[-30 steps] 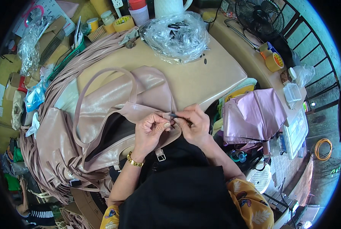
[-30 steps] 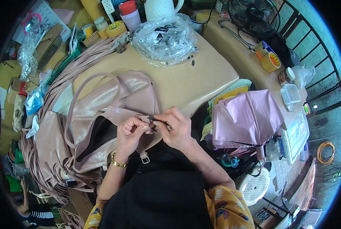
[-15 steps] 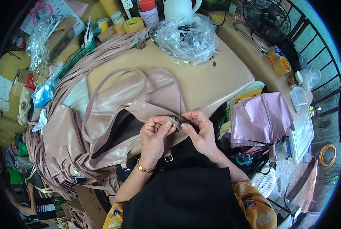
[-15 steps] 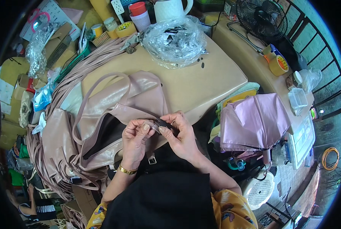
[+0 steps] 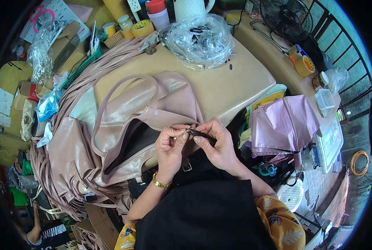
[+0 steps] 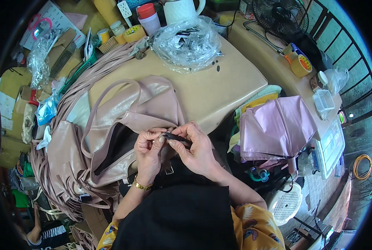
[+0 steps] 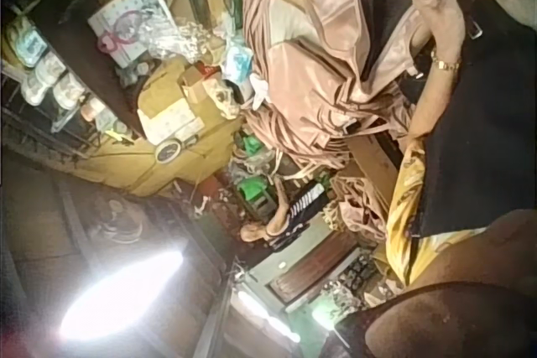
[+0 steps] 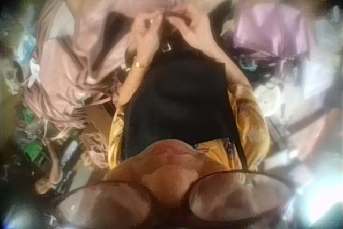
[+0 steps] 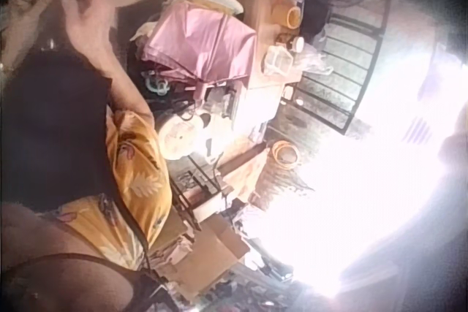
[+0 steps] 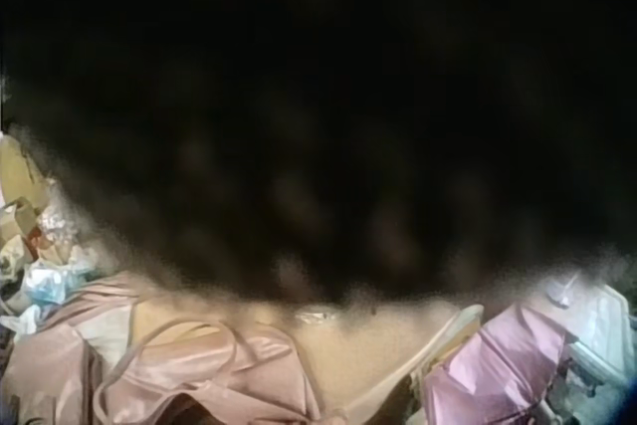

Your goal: The person attaches tags to leather tote bags, wipes the surfaces of the bags with a cloth, and places the completed bags into a cardboard box.

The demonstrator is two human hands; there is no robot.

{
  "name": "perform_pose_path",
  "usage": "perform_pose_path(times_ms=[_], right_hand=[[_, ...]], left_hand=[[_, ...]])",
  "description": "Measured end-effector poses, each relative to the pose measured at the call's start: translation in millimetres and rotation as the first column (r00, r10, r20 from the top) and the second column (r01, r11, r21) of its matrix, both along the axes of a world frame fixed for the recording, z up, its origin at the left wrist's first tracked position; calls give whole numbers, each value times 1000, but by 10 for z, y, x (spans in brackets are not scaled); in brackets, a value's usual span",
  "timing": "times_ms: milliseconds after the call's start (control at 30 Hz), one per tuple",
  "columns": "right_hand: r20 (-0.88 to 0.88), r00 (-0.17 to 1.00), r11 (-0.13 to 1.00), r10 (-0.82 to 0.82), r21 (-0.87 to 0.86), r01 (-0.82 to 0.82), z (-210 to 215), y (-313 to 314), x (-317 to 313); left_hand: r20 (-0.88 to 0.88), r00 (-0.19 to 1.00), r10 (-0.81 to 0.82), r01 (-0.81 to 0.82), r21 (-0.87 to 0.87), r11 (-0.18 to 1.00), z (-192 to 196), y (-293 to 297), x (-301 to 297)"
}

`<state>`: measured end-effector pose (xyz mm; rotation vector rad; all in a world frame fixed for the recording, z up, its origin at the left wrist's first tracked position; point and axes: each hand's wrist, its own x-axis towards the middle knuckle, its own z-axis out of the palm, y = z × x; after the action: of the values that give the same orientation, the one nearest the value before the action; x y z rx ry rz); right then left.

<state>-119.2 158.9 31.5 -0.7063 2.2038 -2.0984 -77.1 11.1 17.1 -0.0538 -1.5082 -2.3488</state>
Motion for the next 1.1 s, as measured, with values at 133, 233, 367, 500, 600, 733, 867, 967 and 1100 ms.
perform_pose_path(times_ms=[133, 233, 367, 500, 600, 733, 867, 967, 1100], right_hand=[[-6, 1000, 999, -27, 33, 27, -23, -5, 5], [-29, 999, 998, -39, 39, 40, -27, -6, 9], [-16, 999, 998, -34, 51, 35, -69, 18, -5], [45, 998, 999, -32, 24, 31, -91, 18, -1], [52, 998, 1000, -23, 9, 22, -77, 16, 2], [91, 995, 988, 45, -149, -32, -138, 8, -14], [308, 914, 896, 264, -429, -115, -154, 102, -95], [138, 984, 954, 114, -291, -70, -109, 165, -227], [75, 994, 995, 81, -63, -76, -23, 130, -185]], left_hand=[[-27, 1000, 11, -13, -49, 999, -12, 3, 0], [-39, 998, 41, -45, -110, 993, -31, -4, -2], [-2, 999, 32, -32, -153, 988, 0, -25, 9], [2, 1000, 29, -28, -153, 988, 13, -22, 7], [3, 1000, 30, -29, -153, 988, 15, -21, 7], [-6, 1000, 18, -19, -174, 985, -5, -39, -5], [60, 998, -26, 30, -72, 997, 35, -12, 27], [108, 994, -21, 25, -40, 999, 26, -44, 38], [138, 990, -22, 37, -102, 994, -44, -59, 52]])
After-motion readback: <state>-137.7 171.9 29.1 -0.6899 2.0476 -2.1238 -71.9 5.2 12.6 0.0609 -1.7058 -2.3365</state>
